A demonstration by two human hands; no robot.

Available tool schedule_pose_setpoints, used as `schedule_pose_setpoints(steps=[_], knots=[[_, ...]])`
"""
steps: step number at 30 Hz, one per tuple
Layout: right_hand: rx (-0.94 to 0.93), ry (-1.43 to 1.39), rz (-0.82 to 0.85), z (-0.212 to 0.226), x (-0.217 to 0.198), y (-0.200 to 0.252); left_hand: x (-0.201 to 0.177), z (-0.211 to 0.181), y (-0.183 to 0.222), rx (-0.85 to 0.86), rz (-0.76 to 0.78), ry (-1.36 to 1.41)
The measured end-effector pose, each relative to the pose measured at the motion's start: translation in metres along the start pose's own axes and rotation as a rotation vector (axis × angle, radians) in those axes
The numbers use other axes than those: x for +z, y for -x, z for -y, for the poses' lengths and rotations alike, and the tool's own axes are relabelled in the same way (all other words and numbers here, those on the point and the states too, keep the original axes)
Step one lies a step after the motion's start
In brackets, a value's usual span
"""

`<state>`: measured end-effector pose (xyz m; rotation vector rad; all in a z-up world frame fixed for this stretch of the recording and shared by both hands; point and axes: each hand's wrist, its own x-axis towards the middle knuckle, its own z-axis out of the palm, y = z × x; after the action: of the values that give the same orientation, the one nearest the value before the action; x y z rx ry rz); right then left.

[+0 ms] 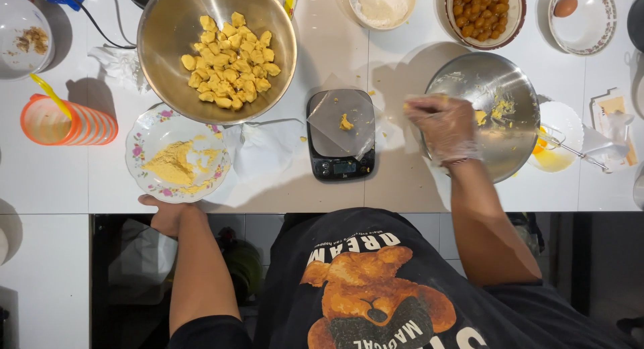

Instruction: The person is weighing individual portions of dough on a digital scale and placing them into a bowl.

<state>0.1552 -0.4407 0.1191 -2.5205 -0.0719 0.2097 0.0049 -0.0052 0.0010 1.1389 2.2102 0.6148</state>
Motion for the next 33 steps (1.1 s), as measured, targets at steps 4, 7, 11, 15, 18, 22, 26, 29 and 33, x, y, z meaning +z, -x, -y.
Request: schedule_pose_setpoints(steps=[4, 7, 11, 15, 18, 22, 26, 29, 33], knots=[[-0.056, -0.197, -0.011, 0.003, 0.052, -0.008, -0.003, -0.004, -0.001, 0.010, 0.008, -0.004], [-0.091, -0.340, -0.013, 0.019, 0.060, -0.008, -0.007, -0.002, -0.002, 0.014, 0.011, -0.017], [-0.068, -0.465, -0.052, 0.021, 0.042, -0.007, -0.003, 0.001, -0.006, 0.011, 0.006, -0.036], [-0.016, -0.585, -0.108, 0.016, 0.013, -0.002, 0.002, 0.004, -0.010, 0.006, -0.006, -0.053], [0.074, -0.602, -0.217, 0.003, -0.012, 0.003, 0.002, 0.006, -0.015, 0.010, 0.022, -0.046], [0.037, -0.552, -0.142, -0.006, -0.004, 0.003, 0.006, 0.010, -0.019, 0.006, 0.026, -0.048], [-0.150, -0.434, -0.034, 0.015, 0.056, -0.005, 0.007, 0.011, -0.020, 0.027, 0.038, -0.051], [-0.130, -0.417, -0.007, 0.019, 0.089, -0.018, -0.001, 0.004, -0.010, 0.005, 0.048, -0.035], [-0.159, -0.380, 0.052, 0.023, 0.099, -0.023, 0.007, 0.005, -0.015, -0.017, 0.042, -0.023]])
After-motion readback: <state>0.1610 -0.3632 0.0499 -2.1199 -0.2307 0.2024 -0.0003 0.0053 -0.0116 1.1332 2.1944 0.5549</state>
